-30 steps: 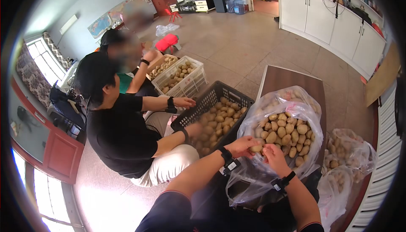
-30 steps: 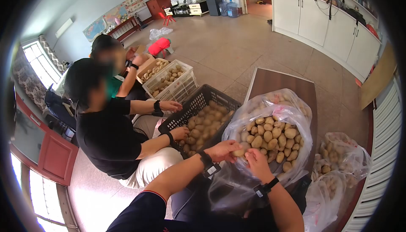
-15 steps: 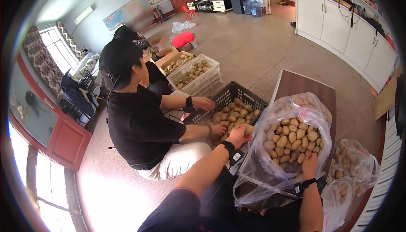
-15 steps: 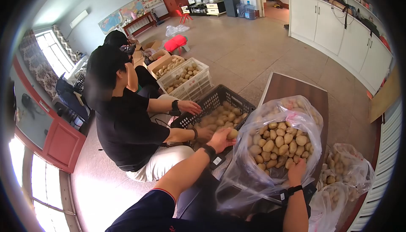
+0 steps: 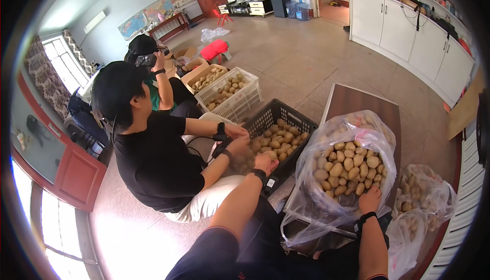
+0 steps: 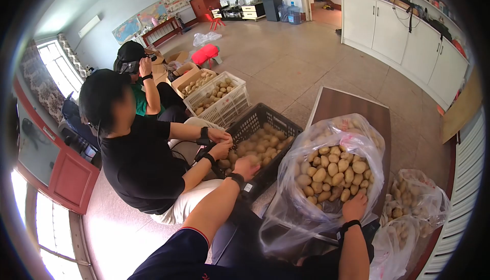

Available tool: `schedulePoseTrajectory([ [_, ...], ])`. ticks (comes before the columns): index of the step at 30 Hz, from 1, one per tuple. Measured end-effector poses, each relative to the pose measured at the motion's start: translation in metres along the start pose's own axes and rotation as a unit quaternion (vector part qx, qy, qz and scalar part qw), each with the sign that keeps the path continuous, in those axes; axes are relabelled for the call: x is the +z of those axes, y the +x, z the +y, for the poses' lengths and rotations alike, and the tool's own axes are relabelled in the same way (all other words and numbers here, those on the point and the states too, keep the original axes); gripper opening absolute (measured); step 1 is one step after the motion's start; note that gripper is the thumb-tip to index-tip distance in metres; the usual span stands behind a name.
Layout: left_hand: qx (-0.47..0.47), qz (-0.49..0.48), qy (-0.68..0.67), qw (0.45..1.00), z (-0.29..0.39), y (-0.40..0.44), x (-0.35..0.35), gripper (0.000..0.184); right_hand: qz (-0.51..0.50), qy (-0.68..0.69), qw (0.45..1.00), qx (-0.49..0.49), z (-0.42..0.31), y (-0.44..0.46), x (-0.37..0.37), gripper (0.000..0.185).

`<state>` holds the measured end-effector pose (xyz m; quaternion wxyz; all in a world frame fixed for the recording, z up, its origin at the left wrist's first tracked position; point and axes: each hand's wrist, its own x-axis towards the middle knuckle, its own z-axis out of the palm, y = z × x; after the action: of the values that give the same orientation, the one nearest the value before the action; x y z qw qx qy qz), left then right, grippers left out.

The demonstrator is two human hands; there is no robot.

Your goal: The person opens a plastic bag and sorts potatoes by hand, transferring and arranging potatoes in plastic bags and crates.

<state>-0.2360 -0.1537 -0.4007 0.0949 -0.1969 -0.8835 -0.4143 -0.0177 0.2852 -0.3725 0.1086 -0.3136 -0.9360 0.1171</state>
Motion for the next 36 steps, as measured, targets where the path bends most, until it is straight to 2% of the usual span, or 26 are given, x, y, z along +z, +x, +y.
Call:
schedulePoseTrajectory([
  [4, -0.037, -0.009, 0.041, 0.998, 0.007, -0.001, -0.007, 0.027, -0.014, -0.031, 0.999, 0.006, 0.001, 0.002, -0.003, 0.048],
  [6, -0.059, -0.022, 0.037, 0.997, 0.026, 0.002, -0.016, 0.030, -0.069, -0.009, 0.996, 0.055, -0.004, 0.002, -0.015, 0.046],
  [7, -0.125, -0.151, 0.202, 0.959, 0.060, 0.010, -0.031, 0.021, -0.070, -0.009, 0.996, 0.056, -0.005, 0.003, -0.018, 0.046],
  [9, -0.185, -0.274, 0.357, 0.874, 0.072, 0.013, -0.037, 0.020, -0.093, -0.033, 0.993, 0.060, -0.004, 0.002, -0.020, 0.048],
  [11, -0.086, -0.304, 0.426, 0.848, 0.059, 0.012, -0.035, 0.020, -0.089, -0.054, 0.993, 0.060, -0.002, 0.002, -0.015, 0.048],
  [13, -0.086, -0.286, 0.414, 0.860, 0.029, 0.013, -0.018, 0.019, -0.086, -0.075, 0.992, 0.059, -0.001, 0.001, -0.015, 0.049],
  [15, -0.088, -0.267, 0.401, 0.872, 0.025, 0.015, -0.014, 0.018, -0.134, -0.152, 0.979, 0.024, -0.007, 0.000, -0.026, 0.054],
  [16, -0.027, -0.242, 0.345, 0.906, 0.026, 0.014, -0.014, 0.021, -0.135, -0.152, 0.979, 0.025, -0.012, -0.002, -0.036, 0.054],
  [18, 0.034, -0.215, 0.286, 0.933, 0.026, 0.014, -0.002, 0.023, -0.201, -0.192, 0.960, -0.025, -0.022, -0.004, -0.054, 0.055],
  [19, -0.160, -0.093, -0.069, 0.980, 0.006, 0.016, 0.028, 0.017, -0.201, -0.191, 0.960, -0.025, -0.019, -0.005, -0.050, 0.055],
  [20, -0.252, -0.041, -0.247, 0.935, 0.004, 0.017, 0.035, 0.015, -0.184, -0.189, 0.964, -0.027, -0.014, -0.005, -0.044, 0.054],
  [21, -0.324, 0.045, -0.412, 0.850, 0.002, 0.018, 0.042, 0.013, -0.166, -0.186, 0.968, -0.029, -0.011, -0.006, -0.038, 0.053],
  [22, -0.351, 0.012, -0.430, 0.832, 0.020, 0.020, 0.034, 0.020, -0.165, -0.185, 0.968, -0.029, -0.009, -0.007, -0.032, 0.053],
  [24, -0.375, -0.023, -0.446, 0.813, 0.063, 0.024, 0.021, 0.028, -0.173, -0.098, 0.980, 0.031, -0.007, -0.008, -0.022, 0.048],
  [27, -0.423, 0.032, -0.432, 0.796, 0.128, 0.025, 0.008, 0.037, -0.178, -0.094, 0.979, 0.008, 0.001, -0.010, -0.011, 0.048],
  [31, -0.392, -0.002, -0.395, 0.831, 0.145, 0.024, 0.017, 0.040, -0.198, -0.087, 0.976, 0.027, -0.011, -0.012, -0.023, 0.044],
  [36, -0.360, -0.060, -0.369, 0.855, 0.170, 0.019, 0.016, 0.044, -0.131, -0.005, 0.989, 0.065, -0.031, -0.017, -0.042, 0.039],
])
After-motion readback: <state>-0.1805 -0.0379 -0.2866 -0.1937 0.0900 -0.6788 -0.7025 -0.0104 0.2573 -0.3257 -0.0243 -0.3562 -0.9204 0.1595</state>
